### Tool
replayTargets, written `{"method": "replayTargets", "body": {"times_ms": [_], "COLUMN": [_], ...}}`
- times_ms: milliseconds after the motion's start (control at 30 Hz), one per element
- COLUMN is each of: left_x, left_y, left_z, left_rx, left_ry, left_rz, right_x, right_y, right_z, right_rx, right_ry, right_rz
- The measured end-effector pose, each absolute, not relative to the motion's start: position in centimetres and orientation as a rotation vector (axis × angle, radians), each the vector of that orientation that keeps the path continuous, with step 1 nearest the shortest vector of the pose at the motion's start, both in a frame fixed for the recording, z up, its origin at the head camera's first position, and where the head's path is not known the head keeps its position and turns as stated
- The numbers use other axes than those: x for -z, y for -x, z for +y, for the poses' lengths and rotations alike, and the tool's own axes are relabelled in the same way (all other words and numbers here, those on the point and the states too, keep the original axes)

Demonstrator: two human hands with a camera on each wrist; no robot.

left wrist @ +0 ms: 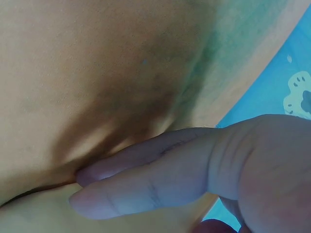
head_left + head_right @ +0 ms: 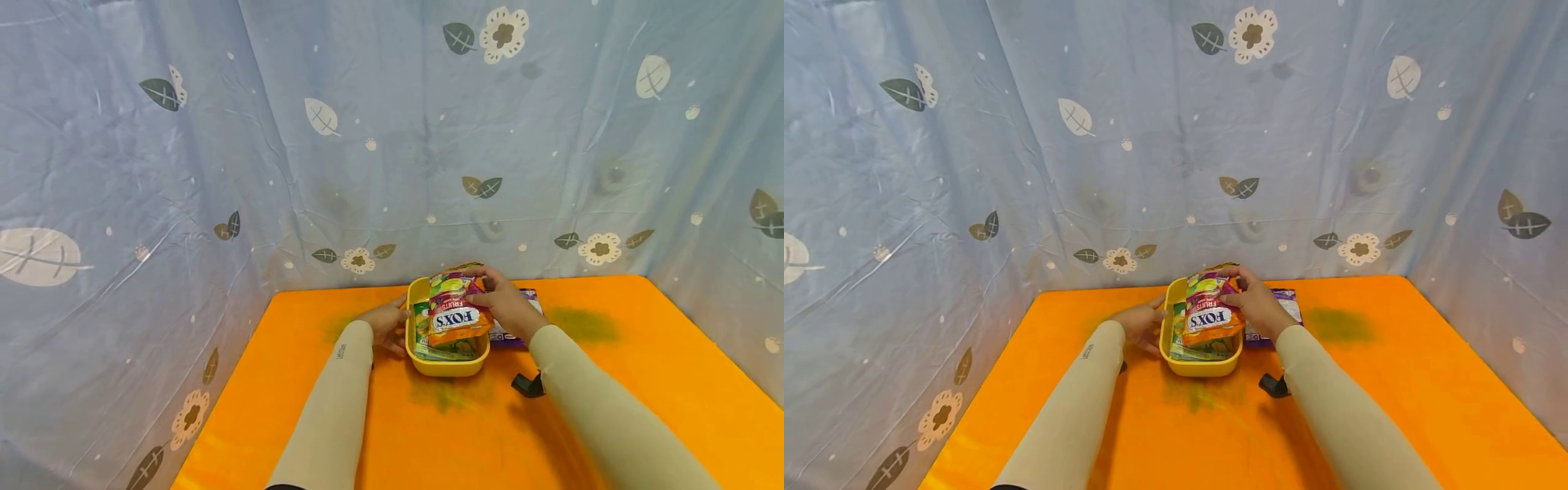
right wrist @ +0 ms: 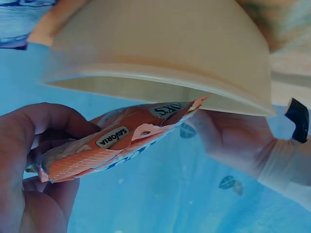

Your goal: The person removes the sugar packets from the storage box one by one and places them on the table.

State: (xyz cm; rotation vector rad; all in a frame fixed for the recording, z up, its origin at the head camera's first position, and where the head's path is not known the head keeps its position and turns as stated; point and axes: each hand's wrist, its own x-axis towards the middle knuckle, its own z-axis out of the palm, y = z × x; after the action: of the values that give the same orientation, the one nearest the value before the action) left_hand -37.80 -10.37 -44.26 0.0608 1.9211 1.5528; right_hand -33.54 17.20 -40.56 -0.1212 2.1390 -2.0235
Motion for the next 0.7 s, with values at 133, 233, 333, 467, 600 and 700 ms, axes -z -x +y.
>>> {"method": "replayTargets", "body": {"times_ms": [133, 233, 333, 467, 600, 700], "left_x": [44.3, 44.2, 44.2, 44.2, 44.3, 44.3], "left_y": [37.8, 37.9, 37.8, 37.8, 37.8, 37.9], "left_z": [-10.3, -10.3, -10.3, -10.5, -10.6, -10.6], "left_rx": [-1.552, -1.554, -1.556, -1.557, -1.554, -1.548], "left_ry": [-0.052, -0.044, -0.048, -0.064, -0.079, -0.077], "left_rz": [1.915, 1.911, 1.910, 1.914, 1.915, 1.915], "right_x": [40.6, 40.8, 40.9, 40.7, 40.4, 40.2], "right_y": [33.6, 33.7, 33.8, 33.8, 33.6, 33.5], "right_z": [18.3, 19.0, 19.6, 20.3, 21.3, 22.1], "right_rx": [2.015, 2.033, 2.056, 2.107, 2.127, 2.128], "right_ry": [0.080, 0.078, 0.089, 0.112, 0.109, 0.111], "right_rz": [2.169, 2.176, 2.182, 2.149, 2.148, 2.167]}}
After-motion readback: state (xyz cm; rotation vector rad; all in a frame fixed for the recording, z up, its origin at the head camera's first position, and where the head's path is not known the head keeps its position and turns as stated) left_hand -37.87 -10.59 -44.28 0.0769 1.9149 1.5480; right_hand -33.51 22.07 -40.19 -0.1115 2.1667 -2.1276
